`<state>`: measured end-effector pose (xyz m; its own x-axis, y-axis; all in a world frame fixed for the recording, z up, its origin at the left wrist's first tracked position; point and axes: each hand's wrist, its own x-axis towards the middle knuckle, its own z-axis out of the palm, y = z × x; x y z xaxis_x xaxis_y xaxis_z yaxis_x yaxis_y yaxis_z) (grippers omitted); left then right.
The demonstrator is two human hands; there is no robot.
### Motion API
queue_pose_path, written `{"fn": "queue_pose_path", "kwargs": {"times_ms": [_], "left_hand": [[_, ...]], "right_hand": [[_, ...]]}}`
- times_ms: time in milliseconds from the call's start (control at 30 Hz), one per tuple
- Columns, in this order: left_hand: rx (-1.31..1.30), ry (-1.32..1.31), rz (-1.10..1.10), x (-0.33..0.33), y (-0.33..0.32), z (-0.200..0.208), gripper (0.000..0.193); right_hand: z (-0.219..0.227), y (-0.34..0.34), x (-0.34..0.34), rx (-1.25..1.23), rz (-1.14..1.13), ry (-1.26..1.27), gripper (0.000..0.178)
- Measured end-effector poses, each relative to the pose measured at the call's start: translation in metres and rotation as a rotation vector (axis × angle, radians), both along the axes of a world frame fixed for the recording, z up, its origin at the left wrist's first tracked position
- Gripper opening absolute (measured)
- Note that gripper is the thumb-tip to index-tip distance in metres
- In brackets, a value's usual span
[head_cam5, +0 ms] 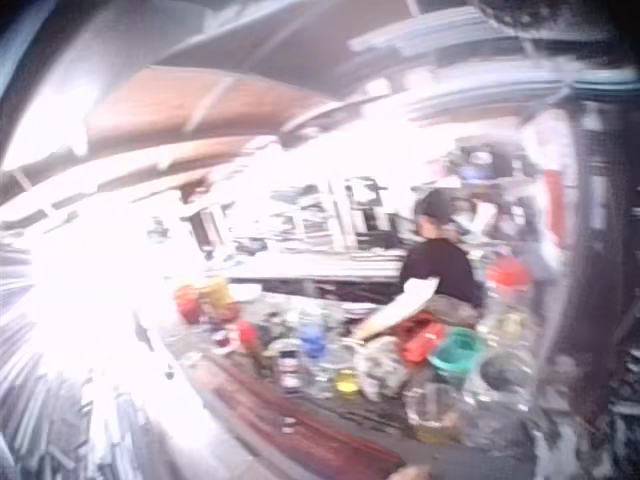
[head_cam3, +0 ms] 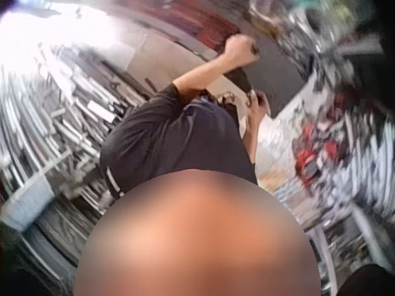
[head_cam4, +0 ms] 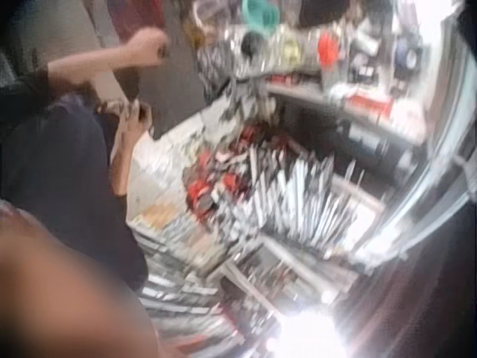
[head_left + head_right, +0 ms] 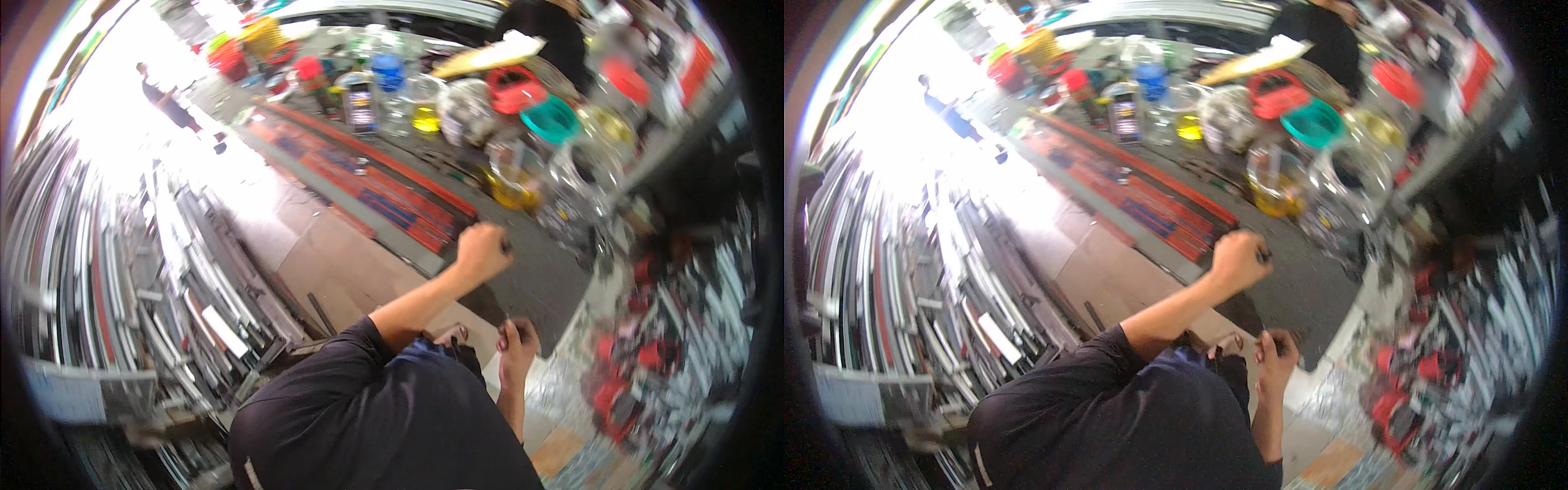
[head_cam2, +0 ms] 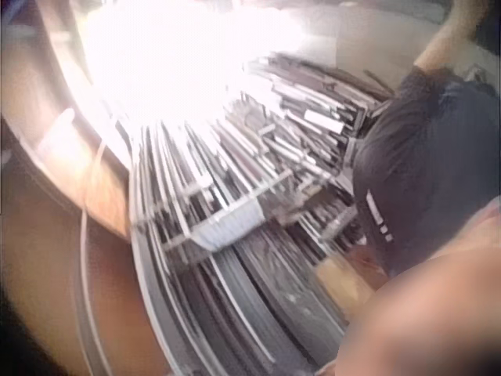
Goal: The person assembles small metal components on a cluttered workbench in a workshop. They use pliers to manipulate and secure parts, repeatedly picking up and placing items while working with long metal profiles laid out on the table.
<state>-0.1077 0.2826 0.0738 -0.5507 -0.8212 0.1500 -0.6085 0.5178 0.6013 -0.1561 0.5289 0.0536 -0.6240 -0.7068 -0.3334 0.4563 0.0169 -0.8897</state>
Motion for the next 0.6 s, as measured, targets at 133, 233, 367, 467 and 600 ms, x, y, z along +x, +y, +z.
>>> {"fn": "queue_pose_path", "kwargs": {"times_ms": [133, 233, 367, 467, 600], "left_hand": [[0.275, -0.029, -0.151, 0.053, 0.014, 0.021, 0.023], [0.571, 0.095, -0.348, 0.09, 0.017, 0.025, 0.025], [0.953, 0.388, -0.398, 0.134, 0.013, 0.023, 0.027], [1.044, 0.467, -0.374, 0.171, -0.004, 0.02, 0.038], [1.213, 0.56, -0.389, 0.217, -0.04, 0.012, 0.05]], "right_hand": [[-0.003, -0.01, -0.003, -0.029, 0.104, -0.01, 0.011], [-0.008, -0.021, 0.003, -0.041, 0.163, -0.007, 0.011], [-0.01, -0.046, 0.022, -0.067, 0.251, -0.01, 0.012], [-0.003, -0.073, 0.044, -0.09, 0.328, 0.042, 0.013], [0.008, -0.122, 0.087, -0.103, 0.344, 0.095, 0.013]]}}
